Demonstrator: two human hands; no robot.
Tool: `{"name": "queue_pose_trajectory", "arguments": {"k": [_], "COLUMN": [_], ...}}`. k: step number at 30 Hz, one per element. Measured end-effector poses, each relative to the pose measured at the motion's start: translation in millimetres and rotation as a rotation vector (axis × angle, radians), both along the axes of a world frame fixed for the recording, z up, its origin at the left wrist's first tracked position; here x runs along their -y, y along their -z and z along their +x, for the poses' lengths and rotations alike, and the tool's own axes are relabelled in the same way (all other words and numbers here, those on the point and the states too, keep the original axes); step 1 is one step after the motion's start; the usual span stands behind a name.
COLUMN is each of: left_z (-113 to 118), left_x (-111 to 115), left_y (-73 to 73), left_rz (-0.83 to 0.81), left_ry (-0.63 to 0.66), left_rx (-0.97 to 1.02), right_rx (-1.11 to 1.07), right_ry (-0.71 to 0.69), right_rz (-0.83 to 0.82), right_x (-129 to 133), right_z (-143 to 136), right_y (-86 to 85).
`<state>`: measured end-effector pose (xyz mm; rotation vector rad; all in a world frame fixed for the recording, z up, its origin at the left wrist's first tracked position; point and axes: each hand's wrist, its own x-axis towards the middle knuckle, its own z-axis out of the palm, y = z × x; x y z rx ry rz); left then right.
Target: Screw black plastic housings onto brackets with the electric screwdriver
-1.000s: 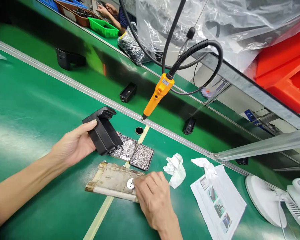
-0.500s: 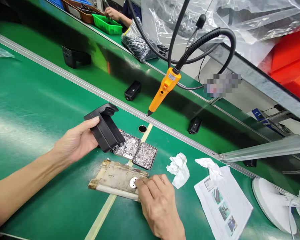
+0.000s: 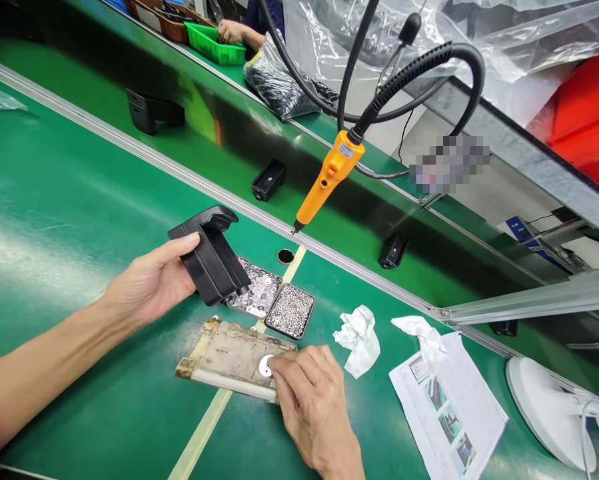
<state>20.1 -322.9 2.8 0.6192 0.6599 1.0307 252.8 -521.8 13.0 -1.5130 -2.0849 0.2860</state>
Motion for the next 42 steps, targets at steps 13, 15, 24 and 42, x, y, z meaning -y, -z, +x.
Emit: {"name": "queue_pose_trajectory", "arguments": {"k": [13, 15, 24, 42], "left_z": [-0.2, -1.0, -0.6, -2.2], "left_x": [4.4, 4.4, 1.7, 11.7], "left_y": [-10.0, -10.2, -10.8, -8.2], "left_rz": [-0.179, -0.204, -0.265, -0.303], "left_ry": [-0.037, -0.027, -0.064, 0.188], "left_rx": [0.013, 0.045, 0.179, 0.066], "right_rx": [-0.132, -0.14, -0.358, -1.129], "right_ry": [0.063, 0.101, 0.487, 0.246], "right_rz": [0.275, 0.343, 0.303, 0.159], "right_x": [-8.9, -18.4, -145.3, -154.2], "right_z": [7.3, 11.1, 13.0, -11.1], "right_y": [0.6, -2.5, -32.4, -65.4]}}
